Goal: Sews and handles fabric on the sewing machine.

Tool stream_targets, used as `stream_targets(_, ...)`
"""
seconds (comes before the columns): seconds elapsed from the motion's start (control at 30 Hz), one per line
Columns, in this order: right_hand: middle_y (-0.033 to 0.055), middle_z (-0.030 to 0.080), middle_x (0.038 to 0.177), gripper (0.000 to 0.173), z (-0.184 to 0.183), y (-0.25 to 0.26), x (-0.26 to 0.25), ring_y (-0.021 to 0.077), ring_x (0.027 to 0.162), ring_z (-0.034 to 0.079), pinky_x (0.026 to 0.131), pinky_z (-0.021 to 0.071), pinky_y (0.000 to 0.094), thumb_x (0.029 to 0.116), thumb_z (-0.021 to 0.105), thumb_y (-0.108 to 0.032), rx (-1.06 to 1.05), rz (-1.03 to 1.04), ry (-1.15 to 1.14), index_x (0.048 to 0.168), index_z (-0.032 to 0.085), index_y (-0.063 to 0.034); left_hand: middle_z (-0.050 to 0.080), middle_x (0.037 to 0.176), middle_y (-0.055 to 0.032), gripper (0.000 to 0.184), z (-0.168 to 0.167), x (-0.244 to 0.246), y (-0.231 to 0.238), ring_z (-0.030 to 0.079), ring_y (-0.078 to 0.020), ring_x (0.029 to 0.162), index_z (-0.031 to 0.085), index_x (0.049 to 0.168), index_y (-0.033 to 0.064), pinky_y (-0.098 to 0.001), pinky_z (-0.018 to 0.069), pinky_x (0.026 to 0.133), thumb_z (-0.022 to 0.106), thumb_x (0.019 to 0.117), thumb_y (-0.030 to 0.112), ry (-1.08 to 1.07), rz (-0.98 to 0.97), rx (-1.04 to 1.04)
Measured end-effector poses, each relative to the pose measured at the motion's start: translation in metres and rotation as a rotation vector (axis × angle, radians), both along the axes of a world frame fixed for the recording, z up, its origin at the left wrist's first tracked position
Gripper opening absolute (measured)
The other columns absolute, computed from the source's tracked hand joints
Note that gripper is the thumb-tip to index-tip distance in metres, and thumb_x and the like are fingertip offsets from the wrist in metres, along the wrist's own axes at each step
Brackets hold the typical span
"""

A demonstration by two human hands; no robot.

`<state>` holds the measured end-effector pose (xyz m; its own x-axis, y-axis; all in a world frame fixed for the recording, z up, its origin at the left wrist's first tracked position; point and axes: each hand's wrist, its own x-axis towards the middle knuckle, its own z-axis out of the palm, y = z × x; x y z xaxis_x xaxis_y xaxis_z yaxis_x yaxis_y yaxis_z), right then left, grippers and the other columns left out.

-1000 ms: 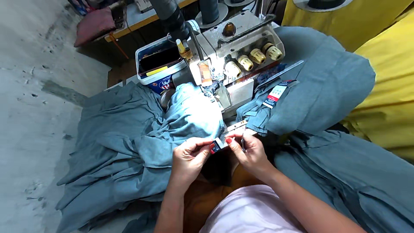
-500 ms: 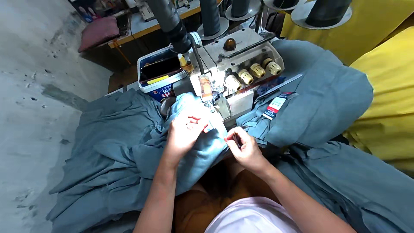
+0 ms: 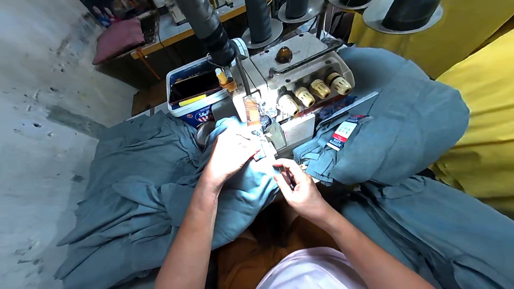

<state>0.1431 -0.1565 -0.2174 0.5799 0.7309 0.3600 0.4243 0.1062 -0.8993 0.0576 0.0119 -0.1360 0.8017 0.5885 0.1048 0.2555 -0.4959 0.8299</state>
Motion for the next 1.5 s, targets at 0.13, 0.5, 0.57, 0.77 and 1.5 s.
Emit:
stream_targets(0.13,0.0124,0.071,0.097,0.041,0.000,0.000,0.002,0.0074,0.075,0.060,0.073,0.0512,0.0203,0.0949,0.059,-0.005,-0.049,-0.002,-0.050,0.135,0.062,0.0044,0.066,0.075,-0.0029,0.015,0.001,0.003,0.001,0.061,-0.0070,0.066,0.069,0.092,0.0020,-0.0258,0.0525,0.064,0.080,0.0832,0.005,0.051,-0.021,0.101)
stream_targets(0.5,0.0159,0.071,0.099,0.045,0.022,-0.001,0.010,0.0204,0.083,0.064,0.080,0.0531,0.0342,0.0942,0.054,-0.001,-0.249,0.097,-0.115,0.138,0.060,0.0042,0.063,0.075,-0.0054,0.015,0.003,0.007,-0.002,0.060,-0.0126,0.067,0.066,0.091,0.0009,-0.0331,0.0507,0.064,0.079,0.0846,0.007,0.086,-0.029,0.233)
stream_targets(0.57,0.0145,0.070,0.099,0.047,0.023,-0.001,0.011,0.0185,0.081,0.062,0.078,0.0521,0.0327,0.0943,0.054,-0.002,-0.262,0.100,-0.105,0.141,0.058,0.0027,0.063,0.076,-0.0082,0.010,-0.002,0.006,-0.009,0.061,-0.0176,0.069,0.068,0.087,0.0005,-0.0370,0.0503,0.065,0.075,0.0878,0.008,0.073,-0.030,0.393)
stream_targets(0.77,0.0133,0.070,0.098,0.049,0.022,0.000,0.013,0.0149,0.080,0.060,0.078,0.0511,0.0289,0.0936,0.053,-0.001,-0.253,0.107,-0.088,0.143,0.057,0.0029,0.073,0.112,-0.0163,0.020,-0.031,-0.011,-0.035,0.070,-0.0318,0.106,0.078,0.103,0.0047,-0.0447,0.0567,0.091,0.059,0.0973,0.007,-0.068,-0.053,0.914)
stream_targets(1.5,-0.0026,0.055,0.076,0.050,0.008,-0.001,0.003,-0.0037,0.065,0.046,0.064,0.0413,0.0115,0.0951,0.058,-0.008,-0.077,0.027,0.104,0.143,0.051,0.0041,0.075,0.109,-0.0131,0.022,-0.040,-0.011,-0.035,0.073,-0.0284,0.103,0.078,0.108,0.0041,-0.0403,0.0573,0.088,0.058,0.0979,0.007,-0.049,-0.052,0.976)
